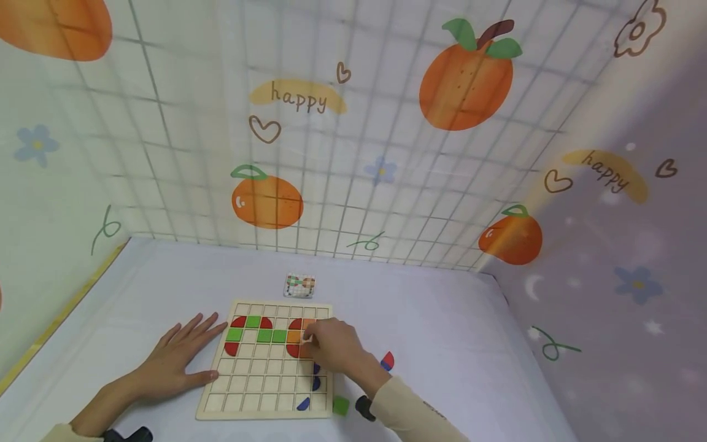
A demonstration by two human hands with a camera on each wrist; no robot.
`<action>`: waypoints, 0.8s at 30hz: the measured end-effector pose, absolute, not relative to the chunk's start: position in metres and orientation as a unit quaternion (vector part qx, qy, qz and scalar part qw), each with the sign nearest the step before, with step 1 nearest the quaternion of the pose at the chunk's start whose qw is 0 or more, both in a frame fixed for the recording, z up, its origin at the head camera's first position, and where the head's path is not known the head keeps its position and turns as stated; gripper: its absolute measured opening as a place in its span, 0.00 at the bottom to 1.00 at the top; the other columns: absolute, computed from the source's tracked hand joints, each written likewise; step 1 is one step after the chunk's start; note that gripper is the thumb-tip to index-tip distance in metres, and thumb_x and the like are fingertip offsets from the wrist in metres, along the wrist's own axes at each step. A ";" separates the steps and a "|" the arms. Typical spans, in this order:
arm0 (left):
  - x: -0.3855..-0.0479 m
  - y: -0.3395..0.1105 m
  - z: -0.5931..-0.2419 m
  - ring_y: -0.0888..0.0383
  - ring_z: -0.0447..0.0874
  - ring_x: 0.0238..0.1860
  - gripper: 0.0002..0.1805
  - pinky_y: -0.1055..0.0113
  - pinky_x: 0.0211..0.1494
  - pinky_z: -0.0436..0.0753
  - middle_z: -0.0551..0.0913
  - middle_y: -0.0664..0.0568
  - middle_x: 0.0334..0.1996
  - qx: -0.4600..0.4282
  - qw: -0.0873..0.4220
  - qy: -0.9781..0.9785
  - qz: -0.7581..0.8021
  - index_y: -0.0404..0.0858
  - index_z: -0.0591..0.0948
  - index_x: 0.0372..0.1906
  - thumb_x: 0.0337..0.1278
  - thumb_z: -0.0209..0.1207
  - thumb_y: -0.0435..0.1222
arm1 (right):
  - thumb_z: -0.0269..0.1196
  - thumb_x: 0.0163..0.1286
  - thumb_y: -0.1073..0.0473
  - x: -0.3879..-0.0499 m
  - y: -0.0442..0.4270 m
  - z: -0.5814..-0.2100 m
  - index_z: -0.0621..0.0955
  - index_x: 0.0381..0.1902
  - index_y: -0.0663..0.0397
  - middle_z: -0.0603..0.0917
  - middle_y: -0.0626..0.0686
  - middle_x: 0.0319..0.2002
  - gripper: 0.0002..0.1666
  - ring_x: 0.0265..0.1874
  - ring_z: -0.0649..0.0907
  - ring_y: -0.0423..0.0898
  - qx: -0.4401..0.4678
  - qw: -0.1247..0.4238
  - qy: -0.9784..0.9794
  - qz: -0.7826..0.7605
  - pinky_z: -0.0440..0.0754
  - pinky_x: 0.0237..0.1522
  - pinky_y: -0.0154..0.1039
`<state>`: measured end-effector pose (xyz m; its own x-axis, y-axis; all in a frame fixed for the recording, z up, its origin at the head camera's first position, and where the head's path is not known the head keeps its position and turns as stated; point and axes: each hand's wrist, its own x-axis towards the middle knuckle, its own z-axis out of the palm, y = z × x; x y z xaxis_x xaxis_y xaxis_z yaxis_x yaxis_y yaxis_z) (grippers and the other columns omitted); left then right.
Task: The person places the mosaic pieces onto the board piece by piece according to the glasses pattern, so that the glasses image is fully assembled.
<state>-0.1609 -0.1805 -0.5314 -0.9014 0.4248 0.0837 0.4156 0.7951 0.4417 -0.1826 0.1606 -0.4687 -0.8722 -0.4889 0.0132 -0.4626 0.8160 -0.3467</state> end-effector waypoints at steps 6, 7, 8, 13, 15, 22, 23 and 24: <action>-0.161 -0.180 -0.528 0.40 0.43 0.76 0.49 0.39 0.72 0.43 0.56 0.47 0.76 0.221 0.012 0.947 0.234 0.48 0.64 0.75 0.50 0.61 0.67 | 0.71 0.61 0.54 -0.177 0.223 -0.473 0.86 0.44 0.49 0.81 0.39 0.27 0.13 0.24 0.76 0.36 -0.153 0.041 0.975 -0.159 0.76 0.25 0.31; -0.161 -0.180 -0.528 0.40 0.43 0.76 0.49 0.39 0.72 0.43 0.56 0.46 0.76 0.221 0.012 0.947 0.233 0.48 0.64 0.75 0.50 0.61 0.67 | 0.72 0.61 0.54 -0.176 0.231 -0.474 0.86 0.44 0.49 0.81 0.39 0.28 0.14 0.24 0.76 0.37 -0.143 0.040 0.977 -0.153 0.76 0.25 0.31; -0.161 -0.180 -0.527 0.40 0.43 0.76 0.49 0.39 0.72 0.42 0.56 0.46 0.76 0.220 0.012 0.947 0.233 0.48 0.64 0.75 0.50 0.61 0.67 | 0.72 0.60 0.54 -0.175 0.240 -0.474 0.86 0.44 0.49 0.80 0.39 0.28 0.14 0.24 0.76 0.37 -0.132 0.041 0.979 -0.150 0.76 0.25 0.32; -0.161 -0.180 -0.527 0.40 0.43 0.76 0.50 0.39 0.72 0.42 0.56 0.46 0.76 0.217 0.012 0.948 0.230 0.48 0.64 0.75 0.50 0.61 0.67 | 0.74 0.58 0.54 -0.164 0.269 -0.473 0.86 0.42 0.50 0.80 0.40 0.28 0.14 0.23 0.75 0.36 -0.124 0.055 0.978 -0.158 0.75 0.22 0.32; -0.161 -0.180 -0.527 0.40 0.43 0.76 0.50 0.39 0.72 0.42 0.56 0.46 0.76 0.218 0.012 0.948 0.230 0.48 0.64 0.75 0.50 0.60 0.67 | 0.75 0.57 0.54 -0.158 0.274 -0.472 0.86 0.41 0.50 0.80 0.39 0.28 0.15 0.23 0.75 0.36 -0.136 0.068 0.974 -0.166 0.75 0.22 0.32; -0.161 -0.181 -0.530 0.40 0.43 0.76 0.49 0.39 0.72 0.43 0.56 0.47 0.76 0.222 0.006 0.947 0.233 0.49 0.64 0.75 0.50 0.60 0.68 | 0.76 0.55 0.47 -0.134 0.261 -0.473 0.87 0.41 0.43 0.80 0.33 0.31 0.17 0.29 0.77 0.34 -0.210 0.102 0.958 -0.166 0.77 0.29 0.31; -0.161 -0.181 -0.530 0.40 0.43 0.76 0.49 0.39 0.72 0.43 0.56 0.47 0.76 0.222 0.006 0.947 0.232 0.49 0.64 0.75 0.50 0.60 0.68 | 0.76 0.54 0.45 -0.129 0.257 -0.474 0.87 0.41 0.42 0.80 0.32 0.32 0.18 0.30 0.77 0.33 -0.225 0.102 0.955 -0.164 0.79 0.31 0.30; -0.161 -0.181 -0.531 0.40 0.43 0.76 0.49 0.39 0.72 0.43 0.56 0.47 0.76 0.222 0.005 0.947 0.231 0.49 0.64 0.75 0.50 0.60 0.68 | 0.76 0.54 0.42 -0.125 0.253 -0.475 0.87 0.41 0.40 0.81 0.31 0.32 0.19 0.30 0.78 0.32 -0.236 0.104 0.952 -0.165 0.80 0.32 0.30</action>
